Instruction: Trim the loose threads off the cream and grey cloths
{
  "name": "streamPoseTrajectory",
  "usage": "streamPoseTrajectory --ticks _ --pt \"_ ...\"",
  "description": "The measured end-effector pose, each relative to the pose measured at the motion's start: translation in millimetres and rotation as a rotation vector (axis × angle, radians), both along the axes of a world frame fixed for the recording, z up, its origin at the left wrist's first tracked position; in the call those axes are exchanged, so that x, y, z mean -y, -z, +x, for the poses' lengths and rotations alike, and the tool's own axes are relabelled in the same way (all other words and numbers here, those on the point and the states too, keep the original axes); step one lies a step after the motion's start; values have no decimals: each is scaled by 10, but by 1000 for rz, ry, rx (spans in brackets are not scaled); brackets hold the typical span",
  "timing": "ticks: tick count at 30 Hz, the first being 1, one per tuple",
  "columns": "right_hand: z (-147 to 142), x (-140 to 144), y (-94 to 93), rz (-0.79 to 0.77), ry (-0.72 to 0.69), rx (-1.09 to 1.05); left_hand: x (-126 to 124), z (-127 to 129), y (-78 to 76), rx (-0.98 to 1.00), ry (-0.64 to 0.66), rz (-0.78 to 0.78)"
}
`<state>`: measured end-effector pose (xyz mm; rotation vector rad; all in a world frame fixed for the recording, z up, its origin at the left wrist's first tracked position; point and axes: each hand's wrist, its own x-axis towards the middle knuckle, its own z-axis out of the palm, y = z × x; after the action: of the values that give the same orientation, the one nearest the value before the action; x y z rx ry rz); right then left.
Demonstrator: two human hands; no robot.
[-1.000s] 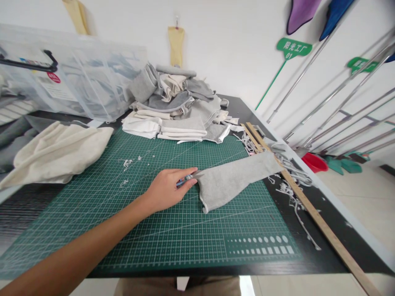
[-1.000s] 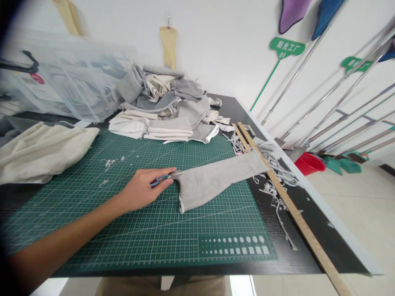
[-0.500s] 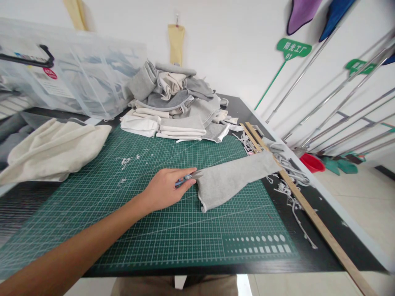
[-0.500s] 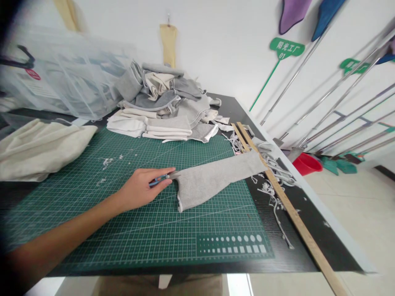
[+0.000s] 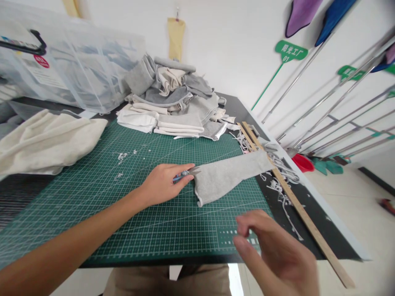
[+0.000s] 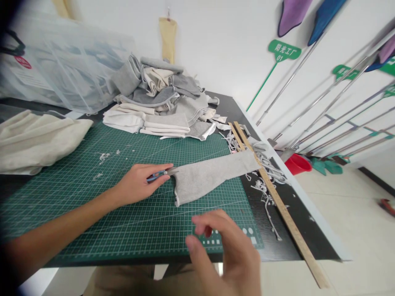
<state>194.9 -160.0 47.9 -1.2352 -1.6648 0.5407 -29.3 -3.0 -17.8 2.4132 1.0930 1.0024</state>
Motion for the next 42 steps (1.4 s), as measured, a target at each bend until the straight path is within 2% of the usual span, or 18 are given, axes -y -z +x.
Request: streamPoseTrajectory --ticks 2,5,8,10,17,32,42 --pt "20 -256 172 -35 39 143 -3 -2 3 1 4 3" --pt "96 -547 439 -61 -31 317 -10 -4 11 0 -4 12" --pt "159 -694 623 -47 -98 409 -12 -6 9 -3 -5 27" --pt "163 -727 673 -23 -131 416 -9 -6 5 -5 0 38" --pt "51 -738 666 37 -180 394 -3 -13 9 -12 -9 48" --pt "-2 -703 707 173 -158 528 -17 -10 16 -4 -14 64" --pt "-43 -722 739 123 -150 467 -5 -11 -7 4 -16 72"
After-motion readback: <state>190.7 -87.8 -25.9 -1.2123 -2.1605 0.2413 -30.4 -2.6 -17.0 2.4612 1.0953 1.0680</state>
